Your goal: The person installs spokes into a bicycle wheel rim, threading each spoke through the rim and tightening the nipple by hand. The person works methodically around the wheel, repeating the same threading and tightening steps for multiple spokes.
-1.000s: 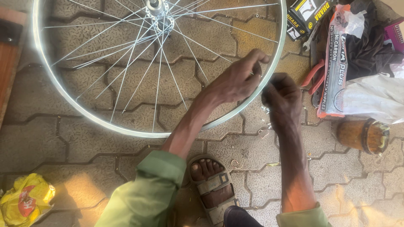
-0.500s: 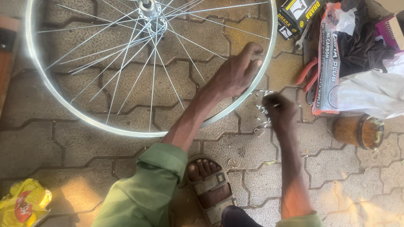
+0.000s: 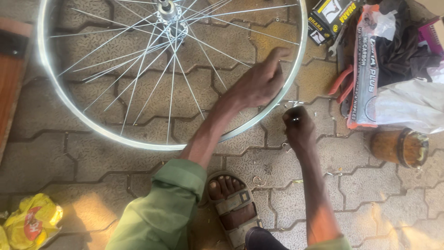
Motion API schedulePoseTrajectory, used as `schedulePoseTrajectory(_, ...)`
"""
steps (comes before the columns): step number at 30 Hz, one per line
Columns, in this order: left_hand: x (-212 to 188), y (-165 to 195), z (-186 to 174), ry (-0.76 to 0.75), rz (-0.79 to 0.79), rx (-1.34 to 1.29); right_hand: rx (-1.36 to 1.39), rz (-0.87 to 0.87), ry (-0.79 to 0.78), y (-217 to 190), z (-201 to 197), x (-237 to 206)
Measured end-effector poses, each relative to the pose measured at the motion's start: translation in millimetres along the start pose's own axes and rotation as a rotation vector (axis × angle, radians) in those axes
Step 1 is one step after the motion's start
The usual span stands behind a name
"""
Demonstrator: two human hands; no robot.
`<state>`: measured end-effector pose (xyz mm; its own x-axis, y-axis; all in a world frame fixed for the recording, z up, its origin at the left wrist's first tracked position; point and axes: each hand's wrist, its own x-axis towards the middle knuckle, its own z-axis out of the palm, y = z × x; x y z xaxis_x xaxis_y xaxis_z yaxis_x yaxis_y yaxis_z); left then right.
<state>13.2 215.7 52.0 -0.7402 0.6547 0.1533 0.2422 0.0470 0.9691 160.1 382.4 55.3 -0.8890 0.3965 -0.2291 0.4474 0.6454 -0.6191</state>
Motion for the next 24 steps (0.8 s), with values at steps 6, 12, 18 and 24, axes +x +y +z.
schedulePoseTrajectory(6, -4.7, 3.1, -3.3, 0.012, 0.067, -0.13, 0.443, 0.06, -0.07, -61.1, -18.2, -32.3)
schedulePoseTrajectory(12, -2.5, 9.6, -1.8, 0.043, 0.019, 0.044, 0.543, 0.056, -0.141, -103.2, -32.0, -45.1)
schedulePoseTrajectory(18, -2.2, 2.7, -1.0, -0.004, 0.022, -0.126, 0.388, 0.036, -0.121, -113.3, -27.7, -50.3)
schedulePoseTrajectory(24, -15.6, 22.9, 1.4, 0.28, -0.135, 0.396, 0.339, -0.044, -0.104, -113.6, -13.9, -41.1)
